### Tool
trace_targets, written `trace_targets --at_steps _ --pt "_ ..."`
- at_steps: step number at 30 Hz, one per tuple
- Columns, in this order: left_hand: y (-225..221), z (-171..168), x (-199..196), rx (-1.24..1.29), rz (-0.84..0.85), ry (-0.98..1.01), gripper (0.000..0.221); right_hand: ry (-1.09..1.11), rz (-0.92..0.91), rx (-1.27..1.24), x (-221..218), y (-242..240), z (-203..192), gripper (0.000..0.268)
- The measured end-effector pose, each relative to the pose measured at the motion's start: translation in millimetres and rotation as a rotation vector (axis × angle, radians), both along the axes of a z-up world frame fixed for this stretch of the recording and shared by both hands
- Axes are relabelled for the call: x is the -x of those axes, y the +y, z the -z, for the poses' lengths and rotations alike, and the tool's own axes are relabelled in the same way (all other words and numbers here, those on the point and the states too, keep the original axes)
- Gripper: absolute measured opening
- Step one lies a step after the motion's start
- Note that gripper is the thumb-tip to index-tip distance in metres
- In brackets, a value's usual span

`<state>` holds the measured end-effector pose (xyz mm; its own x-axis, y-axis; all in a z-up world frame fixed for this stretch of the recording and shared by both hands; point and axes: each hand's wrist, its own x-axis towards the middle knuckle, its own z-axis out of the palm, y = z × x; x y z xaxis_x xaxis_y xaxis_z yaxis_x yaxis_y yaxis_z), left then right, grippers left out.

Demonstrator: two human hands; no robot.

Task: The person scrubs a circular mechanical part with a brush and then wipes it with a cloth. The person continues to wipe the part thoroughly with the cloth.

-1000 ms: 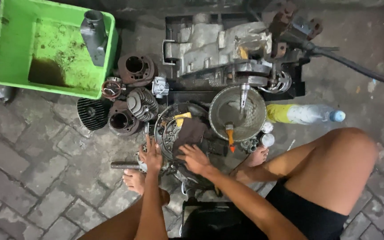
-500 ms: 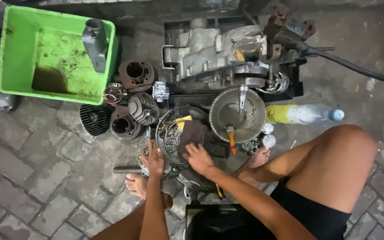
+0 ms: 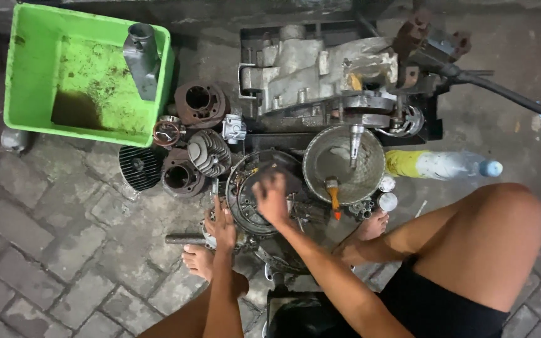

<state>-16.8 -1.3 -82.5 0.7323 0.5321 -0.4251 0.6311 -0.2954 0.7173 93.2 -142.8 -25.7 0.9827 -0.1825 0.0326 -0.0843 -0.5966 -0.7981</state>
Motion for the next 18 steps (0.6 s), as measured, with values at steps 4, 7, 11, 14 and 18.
trace_targets --at_steps 4,7,11,14,18 --pt "3.1 12.0 -1.3 -0.038 0.029 0.058 0.052 0.191 -0.636 0.484 -11.2 -4.3 29.8 0.055" --pt "2.4 -1.9 -3.6 -0.057 0.082 0.103 0.051 0.254 -0.8 0.579 -33.9 -15.2 32.3 0.06" --pt "3.2 2.1 -0.2 -0.075 0.109 0.072 0.057 0.353 -1.003 0.645 -54.1 -22.3 -1.2 0.072" --pt "-5.6 -23.5 -13.3 -0.134 0.076 0.138 0.05 0.237 -0.908 0.5 -39.9 -30.5 15.7 0.053" --pt "0.8 -9.2 -4.2 -0.098 0.125 0.066 0.054 0.165 -0.971 0.367 -16.5 -66.6 43.9 0.043"
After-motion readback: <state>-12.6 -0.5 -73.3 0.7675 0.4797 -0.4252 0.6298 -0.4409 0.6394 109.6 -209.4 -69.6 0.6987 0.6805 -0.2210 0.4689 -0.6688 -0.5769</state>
